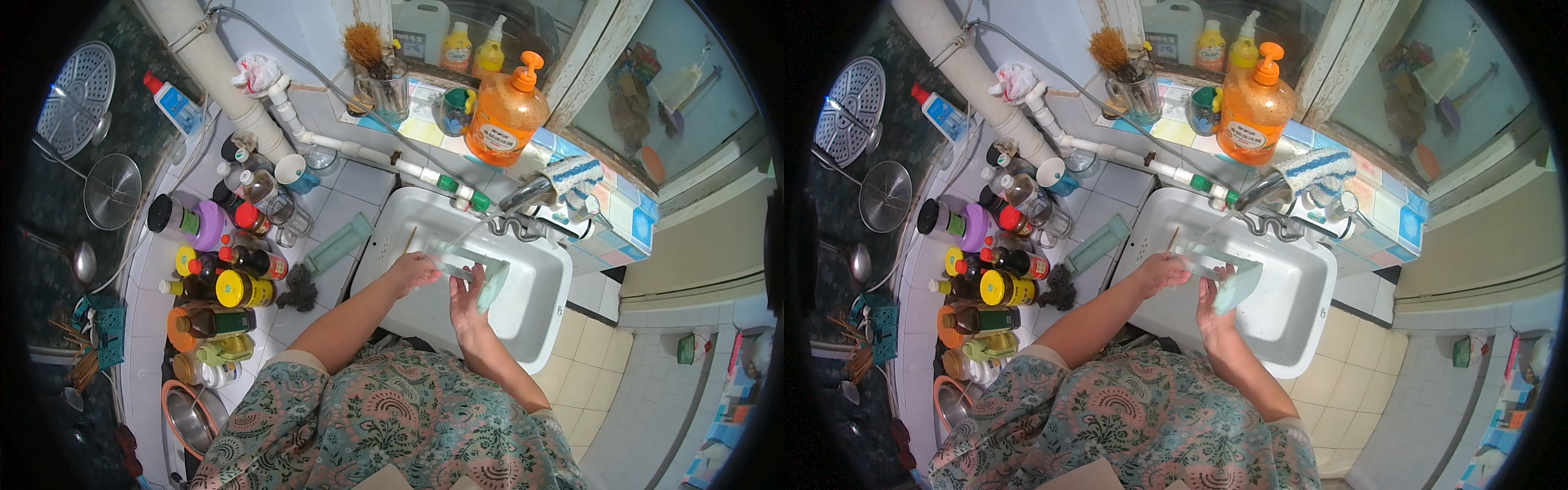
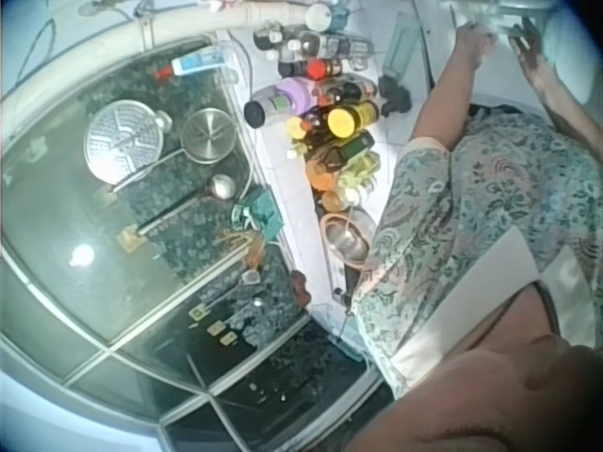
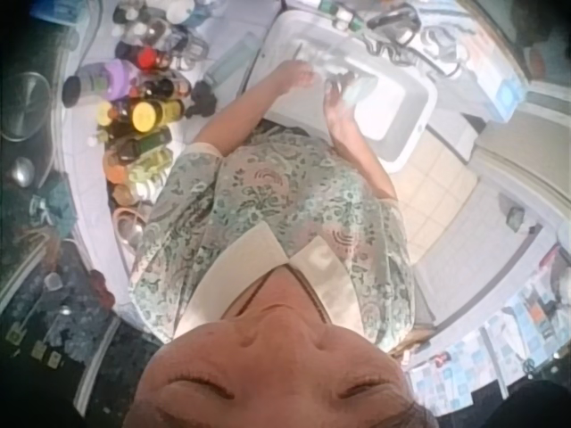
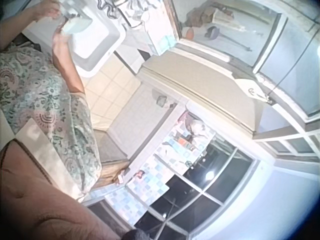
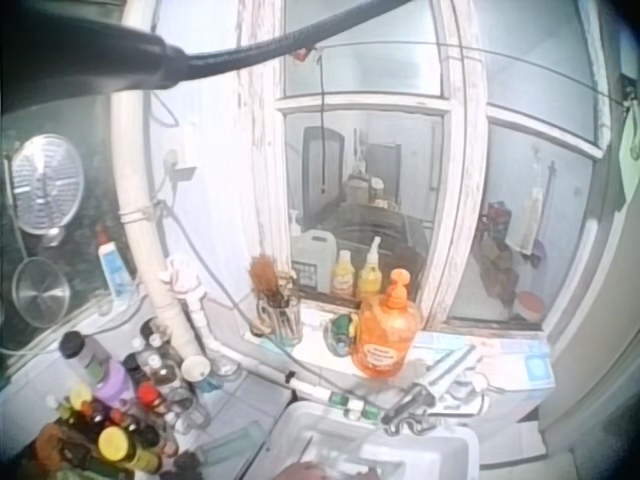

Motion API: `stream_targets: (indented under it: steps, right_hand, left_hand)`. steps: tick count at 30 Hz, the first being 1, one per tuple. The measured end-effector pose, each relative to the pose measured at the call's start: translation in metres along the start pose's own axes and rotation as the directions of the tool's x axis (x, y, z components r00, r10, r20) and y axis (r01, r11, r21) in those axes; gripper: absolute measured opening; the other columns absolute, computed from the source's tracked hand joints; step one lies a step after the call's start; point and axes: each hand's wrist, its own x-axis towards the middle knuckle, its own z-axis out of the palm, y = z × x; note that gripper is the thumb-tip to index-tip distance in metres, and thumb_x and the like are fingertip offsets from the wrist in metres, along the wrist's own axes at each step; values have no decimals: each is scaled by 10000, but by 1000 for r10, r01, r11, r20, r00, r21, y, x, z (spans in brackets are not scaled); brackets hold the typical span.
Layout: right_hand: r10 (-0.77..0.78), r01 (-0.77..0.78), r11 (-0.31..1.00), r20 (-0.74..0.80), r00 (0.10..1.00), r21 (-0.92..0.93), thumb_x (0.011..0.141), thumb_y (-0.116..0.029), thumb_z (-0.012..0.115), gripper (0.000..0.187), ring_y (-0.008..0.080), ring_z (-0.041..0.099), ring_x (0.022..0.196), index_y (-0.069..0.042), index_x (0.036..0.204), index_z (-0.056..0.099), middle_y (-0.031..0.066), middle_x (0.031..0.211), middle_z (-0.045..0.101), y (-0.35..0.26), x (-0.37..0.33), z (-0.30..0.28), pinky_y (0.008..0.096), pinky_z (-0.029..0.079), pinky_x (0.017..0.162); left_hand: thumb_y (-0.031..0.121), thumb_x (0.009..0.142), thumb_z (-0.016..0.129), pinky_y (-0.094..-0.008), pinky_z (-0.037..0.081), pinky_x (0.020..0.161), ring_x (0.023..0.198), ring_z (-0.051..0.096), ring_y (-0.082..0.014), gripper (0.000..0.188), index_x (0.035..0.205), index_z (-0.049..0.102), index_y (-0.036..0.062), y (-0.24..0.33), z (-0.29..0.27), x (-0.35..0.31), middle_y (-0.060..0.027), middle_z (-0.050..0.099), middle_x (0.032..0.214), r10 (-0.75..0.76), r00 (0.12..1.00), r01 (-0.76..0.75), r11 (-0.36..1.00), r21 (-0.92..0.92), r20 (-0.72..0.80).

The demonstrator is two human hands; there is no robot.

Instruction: The person washes a translucent plastic container and its lid in a kitchen sink. They rinse the items under running water, wipe them with a white tissue, and scrub the surfaces with a sponge. The person handles the plastic parts individually, rinsing and wiping them repeatedly before placing them in the sink.

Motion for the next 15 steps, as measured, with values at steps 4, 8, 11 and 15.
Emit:
stream_targets:
  steps: [4,8,11,15]
  right_hand:
    - [-11,11,1000,0,1000,-6,851,-268,620,572,197,398,1099,-159,1343,349,24,1188,419,0,-3,6,306,382,962]
    - [76,-77,997,-22,997,-31,877,-262,577,425,190,426,1050,-152,1259,424,21,1134,434,-5,0,8,329,416,925]
    - [167,-166,983,2,986,-77,879,-273,575,450,190,420,1074,-142,1279,417,23,1176,432,-12,-4,17,361,402,933]
    - [282,-275,951,29,959,-139,888,-270,557,487,198,435,1074,-138,1325,388,39,1200,437,-11,-1,19,386,392,941]
  left_hand:
    - [102,798,577,-327,509,820,877,601,-201,305,1089,533,24,-3,-5,4,-93,576,981,-28,999,28,1000,13,39]
    - [182,830,573,-287,501,751,880,602,-163,326,1120,548,36,9,-5,-3,-59,561,1035,-46,994,41,998,55,100]
    - [281,893,524,-274,502,724,913,608,-159,343,1130,545,34,31,7,-24,-54,539,1113,4,999,-10,991,134,45]
    - [352,942,463,-294,504,764,920,624,-169,385,1170,521,48,37,4,-24,-63,568,1098,105,994,-107,947,304,22]
